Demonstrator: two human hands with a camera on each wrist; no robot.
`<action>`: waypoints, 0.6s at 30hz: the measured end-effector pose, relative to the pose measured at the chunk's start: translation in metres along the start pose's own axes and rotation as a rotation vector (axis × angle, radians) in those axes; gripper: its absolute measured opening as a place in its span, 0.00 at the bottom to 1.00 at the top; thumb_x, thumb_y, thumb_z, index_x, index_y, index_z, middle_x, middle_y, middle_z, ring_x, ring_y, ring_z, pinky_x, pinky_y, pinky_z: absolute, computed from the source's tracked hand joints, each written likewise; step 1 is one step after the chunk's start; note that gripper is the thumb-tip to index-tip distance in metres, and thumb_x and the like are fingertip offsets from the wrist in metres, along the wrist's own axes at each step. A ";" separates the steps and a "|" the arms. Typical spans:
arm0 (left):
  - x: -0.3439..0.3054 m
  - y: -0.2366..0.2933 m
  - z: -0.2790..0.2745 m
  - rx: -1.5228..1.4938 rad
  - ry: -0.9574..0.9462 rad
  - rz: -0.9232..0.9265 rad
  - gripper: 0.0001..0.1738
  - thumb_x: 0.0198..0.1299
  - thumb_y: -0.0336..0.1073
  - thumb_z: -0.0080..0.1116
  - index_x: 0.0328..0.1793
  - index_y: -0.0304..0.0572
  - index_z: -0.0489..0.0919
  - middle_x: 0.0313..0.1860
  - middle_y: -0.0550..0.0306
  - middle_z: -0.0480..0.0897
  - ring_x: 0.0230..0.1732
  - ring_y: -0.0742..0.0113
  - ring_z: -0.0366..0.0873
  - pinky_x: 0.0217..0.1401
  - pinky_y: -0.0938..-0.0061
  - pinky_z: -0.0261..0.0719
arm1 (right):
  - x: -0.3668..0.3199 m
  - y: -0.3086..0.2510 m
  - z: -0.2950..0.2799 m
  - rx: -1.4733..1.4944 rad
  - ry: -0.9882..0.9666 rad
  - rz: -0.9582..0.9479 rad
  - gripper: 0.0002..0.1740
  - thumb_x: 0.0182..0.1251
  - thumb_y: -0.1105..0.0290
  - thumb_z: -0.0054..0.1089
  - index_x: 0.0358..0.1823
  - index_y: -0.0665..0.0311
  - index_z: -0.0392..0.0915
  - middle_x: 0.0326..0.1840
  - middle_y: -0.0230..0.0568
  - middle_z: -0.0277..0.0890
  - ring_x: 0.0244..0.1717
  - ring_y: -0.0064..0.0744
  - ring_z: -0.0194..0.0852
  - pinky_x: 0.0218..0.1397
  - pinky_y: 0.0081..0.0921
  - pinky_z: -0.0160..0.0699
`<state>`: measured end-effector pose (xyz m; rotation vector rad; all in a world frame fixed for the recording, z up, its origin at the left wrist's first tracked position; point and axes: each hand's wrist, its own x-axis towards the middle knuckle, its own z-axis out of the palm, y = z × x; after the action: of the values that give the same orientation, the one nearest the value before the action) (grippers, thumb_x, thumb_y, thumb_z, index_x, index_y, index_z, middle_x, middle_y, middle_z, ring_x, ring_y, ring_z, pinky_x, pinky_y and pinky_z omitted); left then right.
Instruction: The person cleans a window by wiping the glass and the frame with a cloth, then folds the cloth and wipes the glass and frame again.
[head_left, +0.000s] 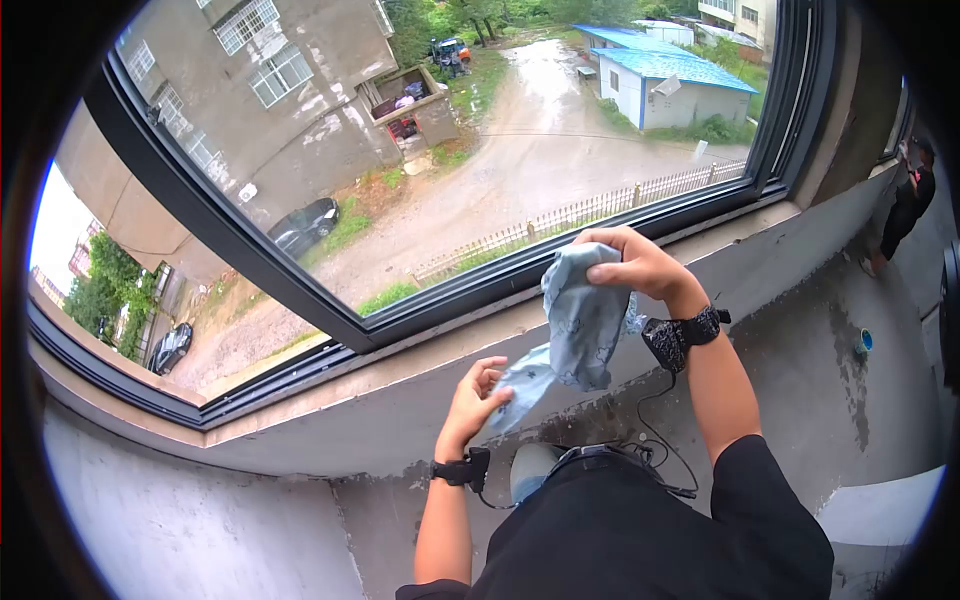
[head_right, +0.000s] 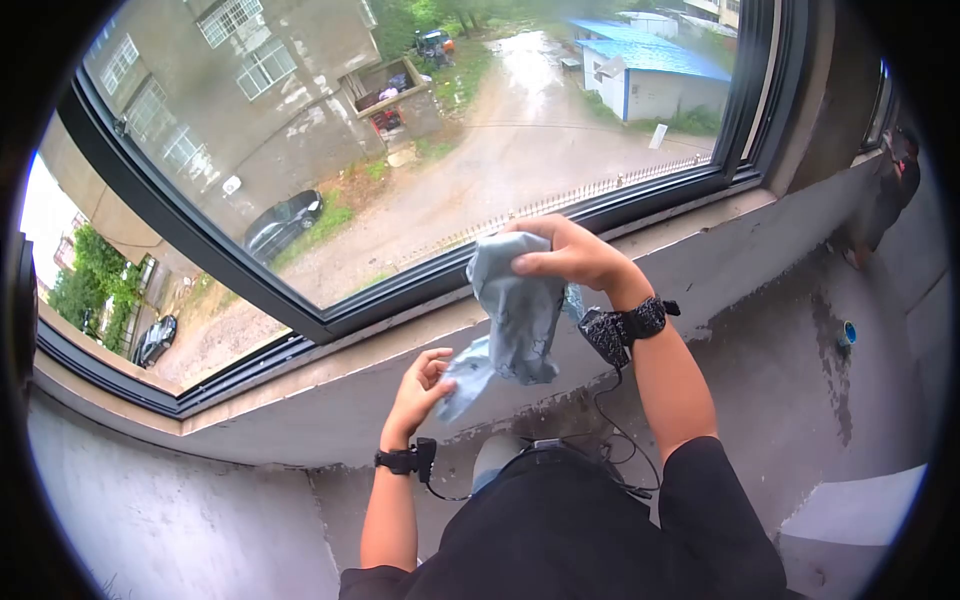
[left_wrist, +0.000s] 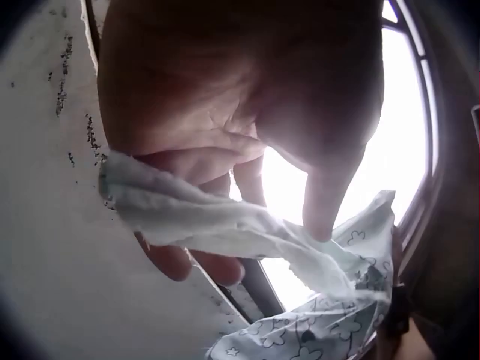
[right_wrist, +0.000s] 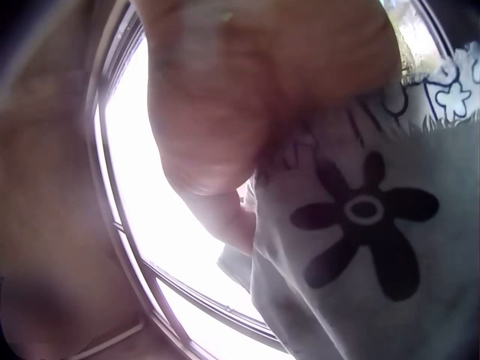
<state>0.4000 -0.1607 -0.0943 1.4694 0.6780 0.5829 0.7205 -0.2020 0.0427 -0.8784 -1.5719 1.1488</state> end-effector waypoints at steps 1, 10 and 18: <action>0.005 0.005 0.012 0.253 0.057 0.044 0.42 0.49 0.42 0.70 0.69 0.45 0.63 0.54 0.52 0.76 0.55 0.63 0.75 0.59 0.67 0.71 | 0.003 -0.005 0.003 -0.126 -0.033 -0.049 0.21 0.57 0.66 0.64 0.51 0.68 0.76 0.44 0.36 0.78 0.47 0.23 0.72 0.55 0.22 0.69; 0.067 0.070 0.084 0.048 0.049 0.365 0.09 0.60 0.34 0.61 0.41 0.36 0.77 0.33 0.63 0.80 0.37 0.78 0.73 0.45 0.80 0.71 | -0.023 -0.030 -0.001 -0.346 0.042 -0.112 0.15 0.55 0.74 0.66 0.44 0.70 0.79 0.42 0.36 0.80 0.45 0.22 0.74 0.53 0.22 0.71; 0.050 0.066 0.064 0.082 0.261 0.309 0.10 0.63 0.36 0.60 0.41 0.34 0.78 0.26 0.68 0.77 0.28 0.84 0.69 0.31 0.85 0.65 | -0.019 -0.035 0.016 -0.569 0.345 -0.132 0.16 0.55 0.74 0.62 0.47 0.64 0.78 0.38 0.44 0.81 0.38 0.34 0.80 0.45 0.26 0.75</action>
<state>0.4845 -0.1672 -0.0325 1.6035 0.6870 1.0082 0.7095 -0.2342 0.0697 -1.2428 -1.6520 0.4181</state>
